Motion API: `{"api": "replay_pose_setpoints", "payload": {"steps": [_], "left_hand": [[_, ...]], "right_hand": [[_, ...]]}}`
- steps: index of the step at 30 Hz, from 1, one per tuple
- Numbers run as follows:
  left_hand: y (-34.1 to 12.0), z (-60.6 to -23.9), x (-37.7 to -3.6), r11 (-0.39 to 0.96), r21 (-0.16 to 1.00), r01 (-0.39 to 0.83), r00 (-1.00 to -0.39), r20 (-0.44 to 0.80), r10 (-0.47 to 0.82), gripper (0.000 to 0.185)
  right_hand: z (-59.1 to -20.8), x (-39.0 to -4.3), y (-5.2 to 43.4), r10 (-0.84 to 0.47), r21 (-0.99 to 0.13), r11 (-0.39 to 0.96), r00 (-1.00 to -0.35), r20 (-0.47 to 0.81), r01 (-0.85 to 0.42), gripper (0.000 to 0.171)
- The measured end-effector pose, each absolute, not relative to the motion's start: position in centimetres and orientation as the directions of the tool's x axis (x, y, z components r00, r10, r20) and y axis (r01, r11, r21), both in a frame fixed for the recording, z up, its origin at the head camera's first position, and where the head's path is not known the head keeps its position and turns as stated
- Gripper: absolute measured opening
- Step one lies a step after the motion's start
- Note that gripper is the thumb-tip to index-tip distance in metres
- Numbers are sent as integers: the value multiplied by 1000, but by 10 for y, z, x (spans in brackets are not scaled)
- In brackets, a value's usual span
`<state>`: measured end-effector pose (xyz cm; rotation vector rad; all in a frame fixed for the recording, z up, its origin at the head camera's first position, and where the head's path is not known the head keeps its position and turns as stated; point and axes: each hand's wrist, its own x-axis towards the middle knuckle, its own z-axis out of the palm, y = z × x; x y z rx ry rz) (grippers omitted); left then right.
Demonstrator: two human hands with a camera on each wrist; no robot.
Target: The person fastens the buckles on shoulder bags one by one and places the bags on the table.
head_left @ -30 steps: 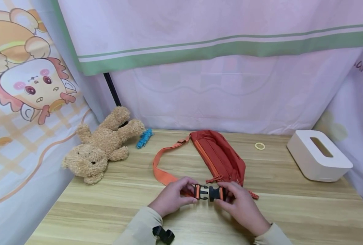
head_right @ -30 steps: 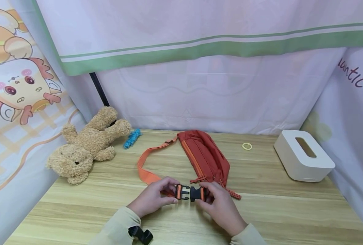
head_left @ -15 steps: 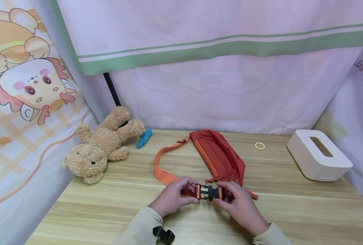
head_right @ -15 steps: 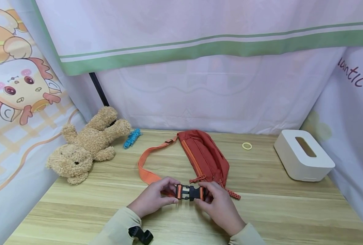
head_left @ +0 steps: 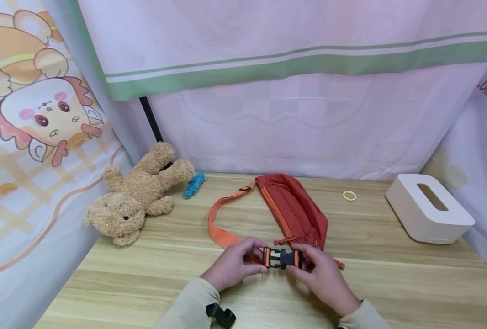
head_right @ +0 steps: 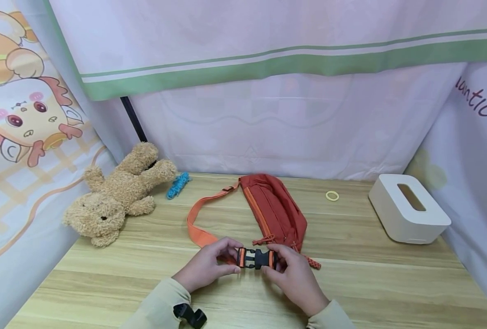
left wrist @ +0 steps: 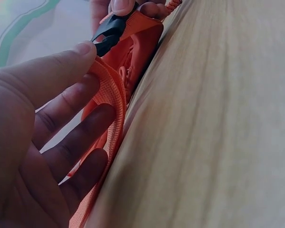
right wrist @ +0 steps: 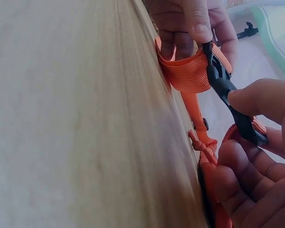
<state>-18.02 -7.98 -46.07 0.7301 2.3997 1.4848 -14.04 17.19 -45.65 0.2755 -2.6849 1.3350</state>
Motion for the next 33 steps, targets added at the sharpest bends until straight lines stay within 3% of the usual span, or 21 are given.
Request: {"api": "replay_pose_setpoints", "payload": {"steps": [13,33], "left_hand": [[-80,-462,-180,356,887,294,-848,70,525,40],[-77,-462,-179,351,887,300,-838,69,542,45]], "right_hand": [[-458,-141,170,-60,-850,516,-994,87,-105,48],[-460,-138,168,-85,-878,465,-993,81,-112,49]]}}
